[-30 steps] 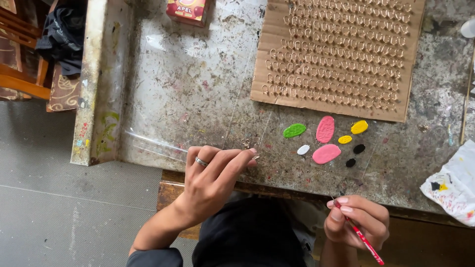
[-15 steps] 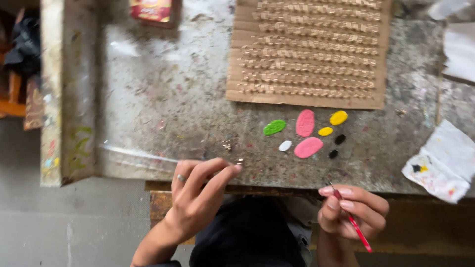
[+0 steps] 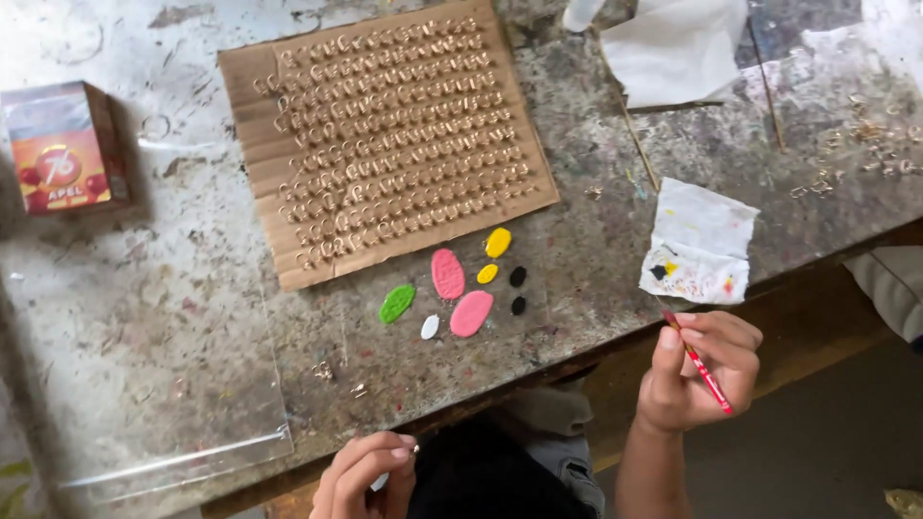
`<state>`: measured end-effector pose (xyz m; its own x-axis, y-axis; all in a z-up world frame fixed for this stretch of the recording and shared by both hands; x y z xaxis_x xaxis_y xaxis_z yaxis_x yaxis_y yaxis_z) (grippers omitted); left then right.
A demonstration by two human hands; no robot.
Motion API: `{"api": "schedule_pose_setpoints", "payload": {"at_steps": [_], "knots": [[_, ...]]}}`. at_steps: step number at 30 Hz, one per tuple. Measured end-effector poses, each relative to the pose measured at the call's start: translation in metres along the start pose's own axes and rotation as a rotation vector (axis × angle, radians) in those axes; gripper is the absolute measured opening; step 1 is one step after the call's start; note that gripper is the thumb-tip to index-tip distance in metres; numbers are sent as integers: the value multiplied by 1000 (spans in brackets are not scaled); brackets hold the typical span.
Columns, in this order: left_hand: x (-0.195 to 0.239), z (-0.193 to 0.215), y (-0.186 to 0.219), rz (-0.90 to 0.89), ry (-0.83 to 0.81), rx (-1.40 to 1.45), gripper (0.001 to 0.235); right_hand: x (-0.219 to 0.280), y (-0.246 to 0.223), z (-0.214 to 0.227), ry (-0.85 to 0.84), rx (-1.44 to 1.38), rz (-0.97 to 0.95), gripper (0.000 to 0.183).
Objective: The person uses a fine brush to apply black paint to small metal rings held in their left hand. They repeatedly dip the brush into a black paint blob on a palette and carefully paint the rings one by one, placing finished pieces onto a cardboard sheet.
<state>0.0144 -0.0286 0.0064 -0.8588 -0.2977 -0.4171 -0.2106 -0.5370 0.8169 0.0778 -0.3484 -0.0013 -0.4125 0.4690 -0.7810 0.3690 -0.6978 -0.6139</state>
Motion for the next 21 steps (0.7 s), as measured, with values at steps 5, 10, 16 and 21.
{"api": "schedule_pose_setpoints", "payload": {"at_steps": [5, 10, 16, 21], "knots": [[-1, -6, -10, -56, -20, 97, 8, -6, 0, -1, -82, 44, 51, 17], [2, -3, -10, 107, -35, 141, 10, -5, 8, -2, -91, 57, 6, 19], [-12, -3, 5, 147, -60, -11, 17, -3, 17, 3, -91, 122, 34, 39], [-18, -8, 5, 20, 14, 109, 17, -1, 15, 4, -100, 92, 103, 34]]}}
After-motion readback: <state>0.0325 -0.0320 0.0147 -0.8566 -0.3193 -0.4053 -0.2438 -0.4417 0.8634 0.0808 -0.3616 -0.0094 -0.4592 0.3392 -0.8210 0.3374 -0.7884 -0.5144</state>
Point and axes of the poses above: each hand's wrist, its own x-axis away from the middle knuckle, its own z-axis out of the back of the hand, y = z × x, the point moved 4 cm from there along -x, towards the middle knuckle, and after that the axes turned 7 degrees about y, right-handed, at the moved point
